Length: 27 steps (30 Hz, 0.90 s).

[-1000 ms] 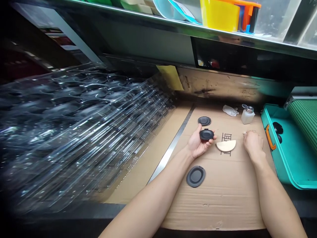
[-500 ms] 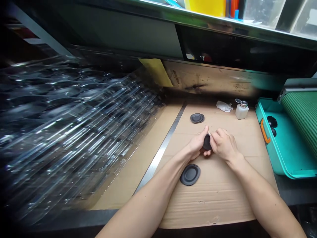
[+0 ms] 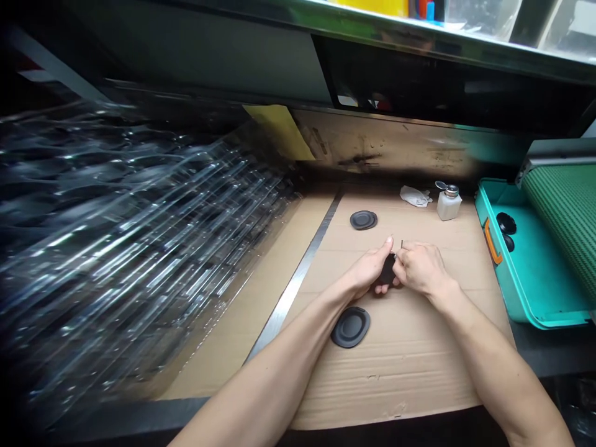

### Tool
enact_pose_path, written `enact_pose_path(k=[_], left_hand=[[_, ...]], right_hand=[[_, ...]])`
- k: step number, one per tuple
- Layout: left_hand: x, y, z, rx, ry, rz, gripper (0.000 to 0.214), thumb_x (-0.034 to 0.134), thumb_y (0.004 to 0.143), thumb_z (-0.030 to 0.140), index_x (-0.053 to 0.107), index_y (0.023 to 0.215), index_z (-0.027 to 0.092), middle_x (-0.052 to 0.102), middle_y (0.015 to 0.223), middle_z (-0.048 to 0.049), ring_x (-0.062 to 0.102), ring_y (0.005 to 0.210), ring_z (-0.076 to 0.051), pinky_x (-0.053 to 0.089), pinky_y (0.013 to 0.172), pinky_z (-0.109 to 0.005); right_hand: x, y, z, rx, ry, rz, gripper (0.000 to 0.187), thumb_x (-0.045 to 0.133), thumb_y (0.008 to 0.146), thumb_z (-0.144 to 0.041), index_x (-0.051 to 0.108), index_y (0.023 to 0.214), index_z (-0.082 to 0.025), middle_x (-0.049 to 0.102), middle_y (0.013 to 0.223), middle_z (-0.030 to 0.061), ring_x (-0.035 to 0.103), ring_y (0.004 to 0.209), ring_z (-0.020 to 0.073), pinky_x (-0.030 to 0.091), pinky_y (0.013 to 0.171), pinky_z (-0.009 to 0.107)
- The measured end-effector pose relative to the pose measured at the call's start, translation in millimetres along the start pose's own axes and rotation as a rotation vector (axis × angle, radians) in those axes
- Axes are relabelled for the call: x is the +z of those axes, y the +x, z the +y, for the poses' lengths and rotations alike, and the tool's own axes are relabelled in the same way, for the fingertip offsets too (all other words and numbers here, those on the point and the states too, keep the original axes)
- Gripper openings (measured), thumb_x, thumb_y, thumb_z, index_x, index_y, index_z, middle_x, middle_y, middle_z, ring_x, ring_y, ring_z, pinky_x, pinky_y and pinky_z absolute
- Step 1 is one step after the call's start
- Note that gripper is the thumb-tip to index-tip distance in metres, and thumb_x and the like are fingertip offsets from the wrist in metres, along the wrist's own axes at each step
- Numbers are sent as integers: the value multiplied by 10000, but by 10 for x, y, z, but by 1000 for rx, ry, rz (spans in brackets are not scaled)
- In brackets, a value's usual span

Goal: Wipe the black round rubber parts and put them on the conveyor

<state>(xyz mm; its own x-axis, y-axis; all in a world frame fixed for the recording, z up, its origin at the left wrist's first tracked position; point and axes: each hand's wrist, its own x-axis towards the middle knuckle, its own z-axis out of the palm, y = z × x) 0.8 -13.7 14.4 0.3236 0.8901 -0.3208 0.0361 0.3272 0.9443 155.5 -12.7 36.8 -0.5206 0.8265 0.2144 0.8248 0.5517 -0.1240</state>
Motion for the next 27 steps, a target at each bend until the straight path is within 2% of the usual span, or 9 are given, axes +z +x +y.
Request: enact_pose_path(k=[3,8,12,18,22,25,27], left_hand=[[13,-7,-2,2,31,4,775,334,942,736,649,566,137,635,506,-114,494,297,-117,304,295,-206],[22,-2,-23,23,56,14,769,340,930,750,658,589,138,635,512,-110,499,299,-125,299,291,-207],[20,5,-25,-16,62,6,775,322,933,751,651,592,137,640,520,-110,483,299,-110,303,299,-204],[30,8,-31,-20,82,-5,785,337,889,811,651,650,132,627,526,-84,480,310,-114,276,290,-208],[-5,-9,-15,-23,-50,-6,803,340,863,845,665,770,118,634,578,-70,502,359,-109,319,331,-202],[-70,-18,-2,6,-267,43,785,399,846,846,665,1000,124,679,716,-76,562,471,-119,380,397,-208],[-101,-15,-12,53,-311,49,757,474,848,808,631,1162,138,705,843,-92,600,564,-133,414,442,-221]], right_hand=[[-29,-5,-1,-10,14,-24,271,523,939,-234,714,750,-197,689,837,45,596,778,168,380,706,273],[-38,2,-10,-32,21,22,300,499,956,-240,724,763,-198,701,853,51,601,799,172,392,725,271],[-46,7,2,-14,26,-24,264,538,916,-215,707,714,-197,705,831,44,605,782,173,378,698,276],[-44,-5,-14,-33,54,28,271,509,933,-218,700,741,-192,709,857,42,603,799,162,355,689,271],[-28,-33,52,61,106,31,250,528,920,-252,691,735,-209,695,834,17,578,722,142,305,624,270],[35,-46,266,206,111,197,294,492,953,-300,701,768,-209,682,829,27,567,720,140,308,632,264],[105,-49,473,342,81,313,307,481,960,-322,703,785,-202,681,841,43,572,751,151,313,645,266]])
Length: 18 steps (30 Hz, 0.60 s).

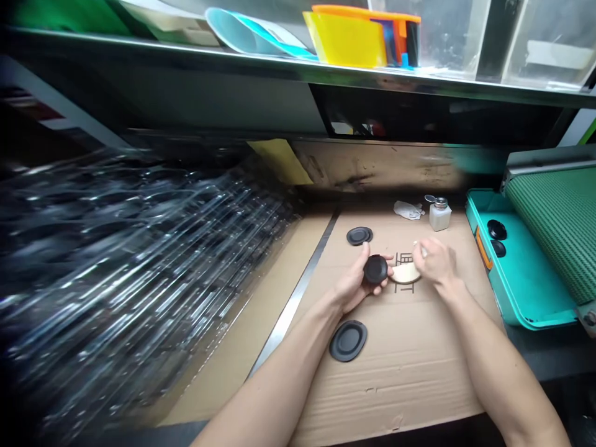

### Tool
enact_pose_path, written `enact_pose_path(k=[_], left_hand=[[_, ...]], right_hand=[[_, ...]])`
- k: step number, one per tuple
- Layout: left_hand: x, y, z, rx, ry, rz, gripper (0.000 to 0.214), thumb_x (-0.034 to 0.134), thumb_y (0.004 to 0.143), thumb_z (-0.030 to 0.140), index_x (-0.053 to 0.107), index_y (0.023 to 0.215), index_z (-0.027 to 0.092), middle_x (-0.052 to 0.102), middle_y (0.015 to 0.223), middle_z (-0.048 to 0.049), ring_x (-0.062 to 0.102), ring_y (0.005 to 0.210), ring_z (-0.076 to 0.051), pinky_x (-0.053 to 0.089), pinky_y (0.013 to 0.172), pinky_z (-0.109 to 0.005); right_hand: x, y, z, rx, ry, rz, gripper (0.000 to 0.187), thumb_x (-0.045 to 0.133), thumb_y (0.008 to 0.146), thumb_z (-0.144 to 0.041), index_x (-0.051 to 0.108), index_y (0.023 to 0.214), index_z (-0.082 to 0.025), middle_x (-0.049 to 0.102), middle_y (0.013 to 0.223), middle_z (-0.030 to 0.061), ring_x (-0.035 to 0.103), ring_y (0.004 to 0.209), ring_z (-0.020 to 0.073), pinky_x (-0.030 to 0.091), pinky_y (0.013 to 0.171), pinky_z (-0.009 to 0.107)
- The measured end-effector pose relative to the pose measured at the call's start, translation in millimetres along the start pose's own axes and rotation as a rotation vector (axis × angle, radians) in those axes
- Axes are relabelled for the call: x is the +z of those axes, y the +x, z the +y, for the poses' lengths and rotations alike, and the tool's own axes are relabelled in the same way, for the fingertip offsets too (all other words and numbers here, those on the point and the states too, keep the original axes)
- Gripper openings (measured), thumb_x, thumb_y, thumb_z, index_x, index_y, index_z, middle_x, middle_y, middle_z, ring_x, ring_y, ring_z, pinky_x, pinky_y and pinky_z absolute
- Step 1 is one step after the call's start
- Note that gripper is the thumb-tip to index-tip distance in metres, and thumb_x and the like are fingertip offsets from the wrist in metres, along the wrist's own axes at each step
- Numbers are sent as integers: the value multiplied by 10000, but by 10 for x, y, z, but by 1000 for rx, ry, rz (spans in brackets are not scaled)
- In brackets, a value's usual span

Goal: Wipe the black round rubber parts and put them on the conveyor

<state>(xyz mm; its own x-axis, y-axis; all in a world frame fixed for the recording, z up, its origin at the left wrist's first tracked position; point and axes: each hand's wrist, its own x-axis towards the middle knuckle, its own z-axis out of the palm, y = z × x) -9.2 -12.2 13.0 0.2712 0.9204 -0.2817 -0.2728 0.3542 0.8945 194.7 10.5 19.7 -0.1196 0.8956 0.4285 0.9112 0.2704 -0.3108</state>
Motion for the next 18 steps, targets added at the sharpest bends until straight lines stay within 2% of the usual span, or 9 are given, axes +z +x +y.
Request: enact_pose_path(k=[2,4,6,8,10,12,18], left_hand=[[-13,7,-23,102,88,19,715,568,854,733,599,1270,153,713,971,-105,635,667,-144,475,530,-246],[-4,3,-57,276,278,106,709,710,815,620,569,1349,175,707,1089,-105,671,831,-167,544,722,-294],[24,-27,-84,485,536,229,808,842,729,490,523,1412,197,699,1171,-98,660,1036,-212,525,945,-361],[64,-86,-94,688,779,318,921,893,686,405,449,1471,219,695,1221,-95,605,1187,-251,472,1060,-413],[108,-159,-90,847,945,361,996,889,704,392,352,1529,238,693,1246,-97,577,1232,-265,471,1072,-429],[147,-224,-82,946,1026,379,1064,873,731,415,247,1575,247,690,1258,-106,590,1214,-268,492,1048,-427],[186,-267,-102,1000,1087,413,1165,854,757,434,92,1616,233,692,1251,-121,614,1194,-277,523,1001,-411]], right_hand=[[76,47,202,114,-35,53,305,486,956,-336,705,793,-199,687,864,54,575,770,161,312,653,271],[157,82,356,184,-48,32,300,496,945,-349,709,793,-201,694,872,57,580,776,168,313,657,275],[227,100,441,212,-38,-10,301,497,940,-362,716,802,-208,701,872,52,591,786,173,320,663,274],[271,104,464,208,-29,-29,300,496,938,-379,723,827,-219,710,885,44,604,804,178,326,669,272],[288,103,451,198,-38,-29,302,494,938,-391,728,845,-225,719,904,40,613,811,181,328,669,275],[282,102,426,194,-52,-35,309,492,938,-396,729,836,-225,723,903,42,617,812,184,332,673,278],[237,111,389,210,-56,-53,299,500,931,-388,745,867,-229,733,928,49,632,855,197,356,695,283]])
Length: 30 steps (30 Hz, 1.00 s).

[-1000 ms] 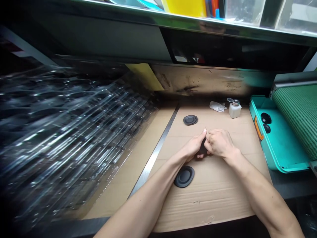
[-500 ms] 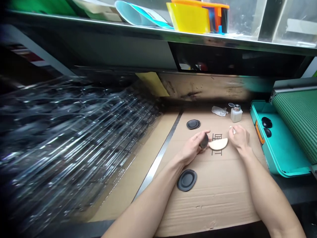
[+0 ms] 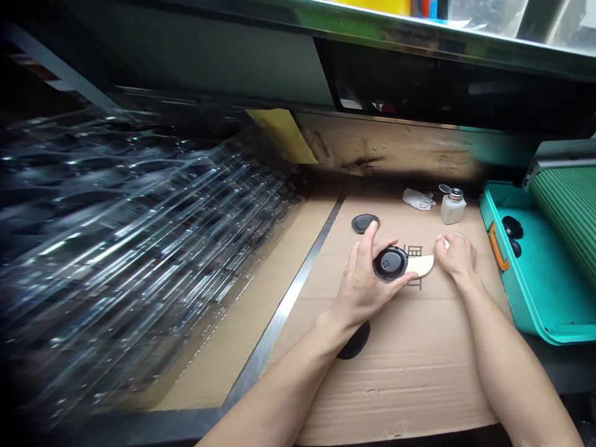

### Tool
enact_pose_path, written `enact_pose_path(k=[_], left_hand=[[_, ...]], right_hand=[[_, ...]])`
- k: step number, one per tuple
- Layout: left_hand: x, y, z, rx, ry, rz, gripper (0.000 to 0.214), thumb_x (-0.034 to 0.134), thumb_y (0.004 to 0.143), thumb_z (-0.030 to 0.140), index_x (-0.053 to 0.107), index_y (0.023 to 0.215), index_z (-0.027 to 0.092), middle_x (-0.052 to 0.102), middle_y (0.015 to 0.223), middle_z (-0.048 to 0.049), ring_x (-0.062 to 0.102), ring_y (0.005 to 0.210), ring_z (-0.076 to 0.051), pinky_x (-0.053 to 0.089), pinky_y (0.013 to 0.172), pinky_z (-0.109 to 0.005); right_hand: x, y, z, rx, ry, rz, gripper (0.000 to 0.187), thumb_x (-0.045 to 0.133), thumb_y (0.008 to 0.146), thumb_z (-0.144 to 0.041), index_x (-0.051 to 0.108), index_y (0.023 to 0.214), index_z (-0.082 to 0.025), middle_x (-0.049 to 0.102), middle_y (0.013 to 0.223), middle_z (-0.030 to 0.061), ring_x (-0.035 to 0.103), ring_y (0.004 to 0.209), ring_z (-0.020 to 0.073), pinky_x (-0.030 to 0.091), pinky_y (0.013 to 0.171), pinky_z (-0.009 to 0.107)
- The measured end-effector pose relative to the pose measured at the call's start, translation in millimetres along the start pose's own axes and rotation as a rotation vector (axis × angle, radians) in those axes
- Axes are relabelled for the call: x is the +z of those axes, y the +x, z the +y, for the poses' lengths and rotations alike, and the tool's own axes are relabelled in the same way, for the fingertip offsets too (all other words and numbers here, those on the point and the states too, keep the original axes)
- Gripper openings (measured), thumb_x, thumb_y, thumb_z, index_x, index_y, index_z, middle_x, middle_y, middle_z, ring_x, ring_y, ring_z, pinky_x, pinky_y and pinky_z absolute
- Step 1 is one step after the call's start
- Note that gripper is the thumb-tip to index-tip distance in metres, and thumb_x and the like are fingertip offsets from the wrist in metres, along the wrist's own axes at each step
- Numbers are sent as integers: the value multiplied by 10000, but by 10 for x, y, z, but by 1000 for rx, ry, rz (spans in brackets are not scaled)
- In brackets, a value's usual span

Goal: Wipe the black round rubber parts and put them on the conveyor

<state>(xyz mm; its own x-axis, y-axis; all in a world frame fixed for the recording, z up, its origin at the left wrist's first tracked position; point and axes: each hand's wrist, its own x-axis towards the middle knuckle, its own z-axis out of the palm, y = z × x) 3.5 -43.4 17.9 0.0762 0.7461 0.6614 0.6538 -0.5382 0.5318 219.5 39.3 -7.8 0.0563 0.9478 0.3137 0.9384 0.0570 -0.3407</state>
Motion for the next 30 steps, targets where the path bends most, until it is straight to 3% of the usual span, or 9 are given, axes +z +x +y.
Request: enact_pose_path(k=[10,15,21,24,26,28,29,30], left_hand=[[57,-11,-10,50,-17,54,1238,873,732,435,41,1626,230,697,1240,-121,634,1185,-287,514,1020,-417],[51,-2,-34,9,-20,39,1227,867,732,456,54,1623,229,698,1230,-116,623,1214,-293,514,1016,-416],[65,-11,-37,-29,-15,-4,1169,840,764,465,78,1618,227,694,1241,-121,613,1214,-288,489,1040,-420],[72,-18,-22,-50,-40,-32,1072,819,785,464,169,1600,213,685,1266,-125,602,1211,-286,472,1051,-420],[56,4,-30,-94,-85,-77,821,761,834,473,379,1509,204,694,1242,-115,616,1172,-273,478,1024,-396],[23,54,-69,-183,-141,-149,412,613,933,489,623,1231,205,725,1110,-85,654,1045,-238,500,929,-347],[3,85,-102,-244,-151,-189,341,521,976,502,678,1036,205,730,998,-69,664,950,-219,501,858,-325],[-18,116,-144,-313,-145,-230,416,438,1003,521,670,860,206,714,875,-55,659,850,-204,490,785,-311]], right_hand=[[23,16,31,7,10,-1,301,509,927,-402,763,933,-238,741,982,52,644,907,208,382,714,282],[25,12,30,9,21,-1,296,517,920,-404,765,935,-242,743,989,46,647,912,208,390,732,282],[24,22,33,4,20,-3,304,511,924,-404,764,940,-236,733,978,53,638,916,206,399,748,280],[17,15,20,19,22,-15,307,510,926,-403,766,943,-234,735,984,53,642,917,207,397,737,282],[12,7,8,26,19,-29,304,514,923,-402,766,938,-233,737,985,53,643,912,209,394,727,283],[8,3,1,25,18,-30,300,513,923,-398,764,936,-237,738,992,51,642,912,208,393,722,282],[7,2,1,23,19,-26,299,510,924,-397,763,938,-239,739,997,50,641,913,206,392,722,280],[7,1,3,20,19,-22,300,506,926,-397,762,942,-242,739,1001,49,640,913,205,392,723,278]])
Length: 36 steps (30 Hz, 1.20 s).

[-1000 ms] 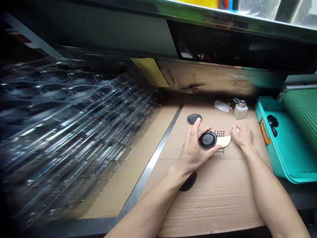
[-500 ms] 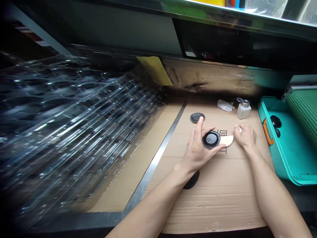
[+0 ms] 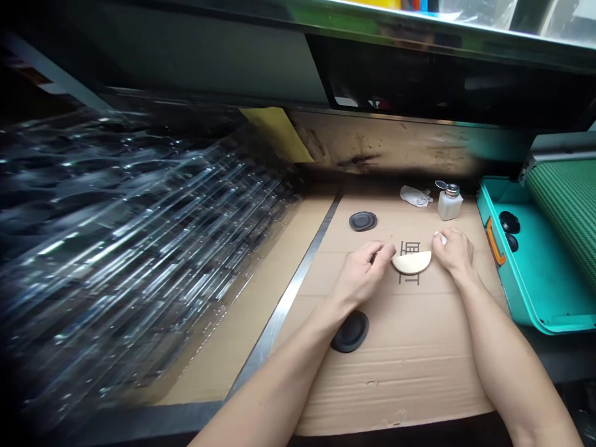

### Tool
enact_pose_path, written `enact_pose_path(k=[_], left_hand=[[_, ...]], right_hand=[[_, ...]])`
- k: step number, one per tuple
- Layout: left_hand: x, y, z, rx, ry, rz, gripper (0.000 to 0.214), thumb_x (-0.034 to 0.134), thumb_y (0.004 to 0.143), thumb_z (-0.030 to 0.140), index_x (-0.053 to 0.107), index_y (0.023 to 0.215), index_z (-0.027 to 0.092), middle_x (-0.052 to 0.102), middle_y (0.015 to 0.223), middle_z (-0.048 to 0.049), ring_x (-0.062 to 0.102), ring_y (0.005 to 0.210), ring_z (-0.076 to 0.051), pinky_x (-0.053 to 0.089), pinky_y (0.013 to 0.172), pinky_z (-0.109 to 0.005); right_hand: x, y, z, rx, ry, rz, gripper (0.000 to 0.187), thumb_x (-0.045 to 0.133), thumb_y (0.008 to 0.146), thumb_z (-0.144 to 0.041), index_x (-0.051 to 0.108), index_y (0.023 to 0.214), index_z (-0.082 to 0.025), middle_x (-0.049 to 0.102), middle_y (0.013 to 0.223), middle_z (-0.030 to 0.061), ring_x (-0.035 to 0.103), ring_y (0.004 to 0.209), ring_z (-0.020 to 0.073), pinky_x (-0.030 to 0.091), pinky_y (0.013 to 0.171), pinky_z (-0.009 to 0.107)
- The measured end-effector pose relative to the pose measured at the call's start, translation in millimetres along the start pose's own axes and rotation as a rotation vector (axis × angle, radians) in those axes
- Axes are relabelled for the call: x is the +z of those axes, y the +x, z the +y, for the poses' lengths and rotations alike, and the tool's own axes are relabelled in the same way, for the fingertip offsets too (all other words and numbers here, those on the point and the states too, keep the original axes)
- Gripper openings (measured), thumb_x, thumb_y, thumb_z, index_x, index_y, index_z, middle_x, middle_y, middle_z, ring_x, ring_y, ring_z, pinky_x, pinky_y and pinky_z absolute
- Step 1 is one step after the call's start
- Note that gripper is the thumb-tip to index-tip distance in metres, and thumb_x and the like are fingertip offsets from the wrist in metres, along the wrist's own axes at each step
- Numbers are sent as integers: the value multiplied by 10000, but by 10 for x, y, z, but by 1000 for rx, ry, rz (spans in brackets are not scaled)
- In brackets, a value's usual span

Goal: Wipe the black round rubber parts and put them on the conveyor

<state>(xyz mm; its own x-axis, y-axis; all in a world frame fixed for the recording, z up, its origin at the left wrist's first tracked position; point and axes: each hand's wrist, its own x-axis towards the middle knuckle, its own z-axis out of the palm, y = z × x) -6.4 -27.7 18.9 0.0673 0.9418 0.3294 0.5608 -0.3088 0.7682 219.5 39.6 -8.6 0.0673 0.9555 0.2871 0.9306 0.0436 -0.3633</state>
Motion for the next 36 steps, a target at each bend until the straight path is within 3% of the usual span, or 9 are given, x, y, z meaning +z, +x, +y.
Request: enact_pose_path(k=[3,6,11,13,16,18,25,31,36], left_hand=[[-90,89,-115,-203,94,-62,539,377,990,611,579,686,215,634,676,-34,617,692,-202,436,672,-308],[-150,123,-236,-318,230,-75,460,464,940,639,618,871,212,690,796,-69,657,788,-254,452,716,-334],[-231,77,-342,-223,353,-182,700,652,785,691,578,1278,198,631,1274,-153,647,1108,-330,487,909,-388],[-258,54,-348,-178,380,-282,755,730,719,658,585,1312,215,587,1316,-133,652,1103,-329,489,942,-389],[-283,60,-371,-150,390,-355,582,721,751,578,660,1213,230,608,1211,-89,663,1056,-300,492,964,-379],[-300,112,-428,-148,377,-300,545,718,754,548,669,1197,234,609,1186,-74,648,1083,-288,484,996,-369],[-418,531,-651,-203,395,143,603,729,693,380,630,1251,170,464,1205,-103,569,1168,-276,442,1097,-358],[-386,724,-655,-226,464,95,609,707,672,341,626,1246,153,422,1215,-113,548,1152,-277,437,1106,-366],[-332,860,-806,-222,520,35,666,721,674,478,657,1249,149,461,1216,-126,477,1220,-327,394,1129,-395]], right_hand=[[5,0,14,-1,0,0,308,498,932,-399,762,953,-242,739,997,49,641,904,200,390,726,271],[13,1,23,-3,14,-4,299,502,930,-387,762,948,-241,739,996,43,642,901,194,388,732,267],[1,-6,6,12,20,-10,287,515,929,-375,768,953,-243,741,1021,47,640,918,199,371,709,270],[-9,-12,-2,18,21,-19,286,514,930,-369,768,948,-240,741,1023,52,640,913,197,365,699,270],[-7,-19,-8,24,22,-33,282,516,929,-376,765,944,-245,739,1006,49,641,912,198,358,688,269],[4,-23,-8,29,27,-35,277,517,931,-379,762,954,-252,737,1021,44,642,921,196,361,691,267],[52,-39,-10,33,43,-54,287,500,953,-372,753,925,-238,730,1027,50,642,909,183,368,696,254],[79,-40,-16,37,72,-69,268,511,945,-361,756,947,-254,730,1038,45,644,918,188,372,700,265],[84,-41,-26,47,65,-83,273,499,952,-363,749,948,-253,724,1041,51,648,927,191,388,722,267]])
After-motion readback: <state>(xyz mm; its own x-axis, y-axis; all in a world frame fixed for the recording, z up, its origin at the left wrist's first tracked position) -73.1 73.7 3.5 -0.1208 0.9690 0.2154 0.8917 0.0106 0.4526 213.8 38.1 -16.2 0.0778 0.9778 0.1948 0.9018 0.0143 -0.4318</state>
